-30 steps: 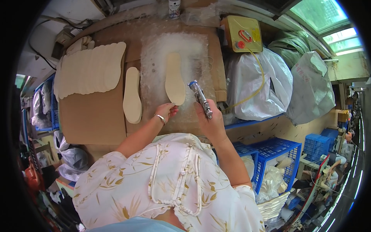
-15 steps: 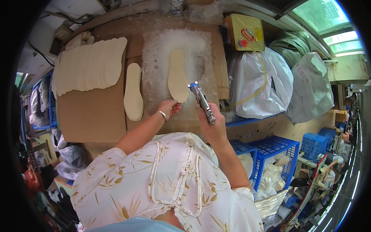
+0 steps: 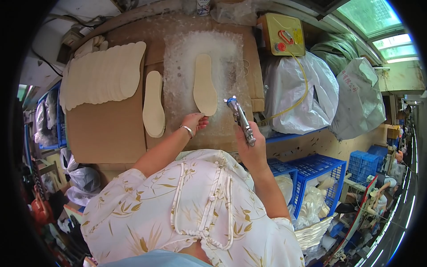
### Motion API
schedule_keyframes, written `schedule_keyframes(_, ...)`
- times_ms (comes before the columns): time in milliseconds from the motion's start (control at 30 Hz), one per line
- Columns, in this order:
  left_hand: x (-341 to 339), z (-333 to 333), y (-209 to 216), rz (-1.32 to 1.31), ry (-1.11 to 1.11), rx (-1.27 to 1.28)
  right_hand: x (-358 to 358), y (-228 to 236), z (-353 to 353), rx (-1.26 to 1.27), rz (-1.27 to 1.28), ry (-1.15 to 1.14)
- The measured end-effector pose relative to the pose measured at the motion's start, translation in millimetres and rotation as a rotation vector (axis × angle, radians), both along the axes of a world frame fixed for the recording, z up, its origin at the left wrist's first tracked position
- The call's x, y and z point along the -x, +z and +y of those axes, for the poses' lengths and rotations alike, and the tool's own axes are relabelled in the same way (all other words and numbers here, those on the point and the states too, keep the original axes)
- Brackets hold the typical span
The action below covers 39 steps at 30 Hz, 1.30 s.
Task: Spraying adhesive or treatment onto shoe insole components in a factory setting.
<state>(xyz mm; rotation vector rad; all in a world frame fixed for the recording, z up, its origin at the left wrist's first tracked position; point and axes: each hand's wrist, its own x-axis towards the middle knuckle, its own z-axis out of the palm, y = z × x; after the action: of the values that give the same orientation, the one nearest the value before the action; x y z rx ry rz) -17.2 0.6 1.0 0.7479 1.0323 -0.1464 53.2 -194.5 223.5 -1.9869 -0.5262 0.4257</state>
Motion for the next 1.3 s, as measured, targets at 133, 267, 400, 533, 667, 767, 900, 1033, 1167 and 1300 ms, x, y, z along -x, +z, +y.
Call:
schedule_keyframes(133, 0, 0, 0, 0.006, -0.023, -0.017, 6, 6, -1, -0.009, 0.008, 0.07)
schedule_keyframes(267, 0, 0, -1, 0.005, -0.025, -0.025, 2, 5, -4, 0.014, 0.057, 0.015)
schedule_keyframes(400, 0, -1, 2, 0.02, -0.015, -0.032, 2, 4, -6, -0.036, -0.028, 0.055)
schedule_keyframes(533, 1, -1, 0, 0.003, 0.015, -0.018, 1, 8, -8, -0.02, 0.007, 0.007)
schedule_keyframes(667, 1, -2, -2, 0.012, -0.005, -0.036, 6, 2, -13, -0.047, -0.02, 0.055)
schedule_keyframes(767, 2, -2, -2, 0.013, -0.003, -0.038, 4, 3, -13, -0.034, 0.021, 0.012)
schedule_keyframes(900, 2, -3, -3, 0.01, -0.002, -0.039, 5, -1, -15, -0.046, -0.047, 0.027)
schedule_keyframes(1033, 3, -2, -3, 0.025, 0.002, -0.052, 2, 5, -11, -0.036, 0.024, -0.022)
schedule_keyframes(1167, 5, -1, -6, 0.012, 0.012, -0.04, 3, -1, -12, -0.031, -0.032, 0.039)
schedule_keyframes(1300, 1, -4, -3, 0.024, -0.002, -0.054, 1, -5, -14, -0.039, -0.024, 0.023)
